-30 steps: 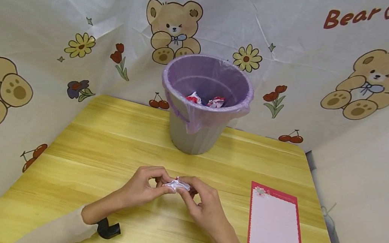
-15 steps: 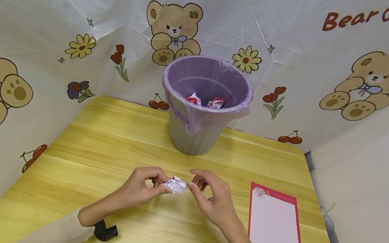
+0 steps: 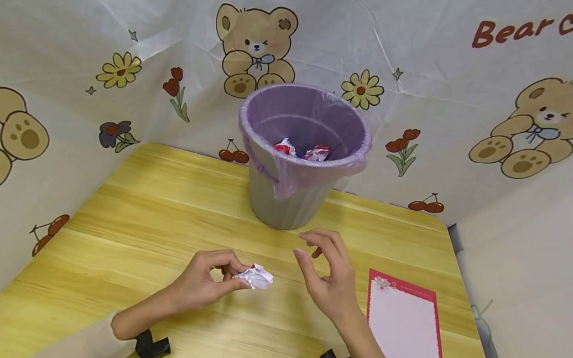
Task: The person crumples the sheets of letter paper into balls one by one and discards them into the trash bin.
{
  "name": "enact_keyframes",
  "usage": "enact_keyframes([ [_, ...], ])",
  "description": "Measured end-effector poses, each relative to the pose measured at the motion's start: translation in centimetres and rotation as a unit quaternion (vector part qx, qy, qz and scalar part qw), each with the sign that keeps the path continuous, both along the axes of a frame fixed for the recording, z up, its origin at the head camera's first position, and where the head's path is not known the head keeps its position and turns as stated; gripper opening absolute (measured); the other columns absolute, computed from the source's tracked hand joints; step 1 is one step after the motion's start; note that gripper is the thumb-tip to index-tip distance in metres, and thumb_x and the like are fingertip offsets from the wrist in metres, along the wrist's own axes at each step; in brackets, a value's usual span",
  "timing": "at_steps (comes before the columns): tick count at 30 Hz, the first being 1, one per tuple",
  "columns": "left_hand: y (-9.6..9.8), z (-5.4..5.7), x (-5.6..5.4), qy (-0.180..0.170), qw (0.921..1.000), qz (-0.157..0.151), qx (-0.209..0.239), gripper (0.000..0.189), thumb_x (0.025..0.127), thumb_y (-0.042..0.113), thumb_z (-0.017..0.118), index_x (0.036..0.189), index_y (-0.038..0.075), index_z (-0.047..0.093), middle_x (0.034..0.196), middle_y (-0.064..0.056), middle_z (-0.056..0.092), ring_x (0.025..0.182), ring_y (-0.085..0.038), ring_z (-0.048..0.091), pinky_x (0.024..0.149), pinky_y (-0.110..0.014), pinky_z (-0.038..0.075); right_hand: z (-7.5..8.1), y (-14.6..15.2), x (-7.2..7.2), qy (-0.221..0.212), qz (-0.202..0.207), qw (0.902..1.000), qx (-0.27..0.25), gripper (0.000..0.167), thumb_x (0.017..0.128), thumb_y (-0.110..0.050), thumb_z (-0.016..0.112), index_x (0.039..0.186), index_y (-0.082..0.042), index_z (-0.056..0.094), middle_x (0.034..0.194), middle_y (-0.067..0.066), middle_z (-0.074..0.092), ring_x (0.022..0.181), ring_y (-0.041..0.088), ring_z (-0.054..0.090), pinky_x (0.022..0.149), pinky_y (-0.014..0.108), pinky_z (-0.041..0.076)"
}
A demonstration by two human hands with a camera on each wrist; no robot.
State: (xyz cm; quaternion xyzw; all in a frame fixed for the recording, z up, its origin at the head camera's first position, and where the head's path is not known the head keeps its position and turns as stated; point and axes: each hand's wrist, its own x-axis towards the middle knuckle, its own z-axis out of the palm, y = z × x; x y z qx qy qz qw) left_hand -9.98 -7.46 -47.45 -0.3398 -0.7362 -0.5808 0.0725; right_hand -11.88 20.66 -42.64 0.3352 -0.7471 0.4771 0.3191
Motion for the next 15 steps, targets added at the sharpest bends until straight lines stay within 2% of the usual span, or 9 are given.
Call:
enact_keyframes([
  [5, 0.0, -0.1, 0.0, 0.003, 1.0, -0.002, 0.007, 0.017, 0.088, 0.013, 0.089, 0.099, 0.015, 0.076, 0.087, 0.001, 0.076, 0.071, 0.003, 0.056, 0.058, -0.018, 0.053, 1.4, 0.9, -1.2, 0.002, -0.028, 0.9995, -0.016, 0.024, 0.091, 0.002, 0.079, 0.113, 0.008, 0.074, 0.112, 0.023, 0.07, 0.108, 0.018, 0.066, 0.092, 0.018, 0.055],
  [10, -0.1, -0.3, 0.2, 0.008, 0.9999, -0.004, 0.007, 0.017, 0.088, 0.012, 0.09, 0.099, 0.015, 0.077, 0.086, 0.001, 0.075, 0.071, 0.003, 0.056, 0.058, -0.018, 0.054, 2.4, 1.4, -1.9, -0.001, -0.036, 0.9987, -0.036, 0.025, 0.089, 0.007, 0.077, 0.113, 0.012, 0.072, 0.113, 0.025, 0.069, 0.108, 0.018, 0.066, 0.094, 0.021, 0.056],
  [15, -0.2, -0.4, 0.3, 0.007, 0.9999, -0.001, 0.01, 0.016, 0.089, 0.013, 0.089, 0.096, 0.016, 0.075, 0.094, -0.001, 0.08, 0.071, 0.003, 0.057, 0.058, -0.018, 0.054, 3.4, 1.7, -2.4, -0.001, -0.047, 0.998, -0.043, 0.028, 0.088, 0.009, 0.076, 0.115, 0.013, 0.071, 0.116, 0.027, 0.067, 0.111, 0.017, 0.065, 0.096, 0.025, 0.056],
])
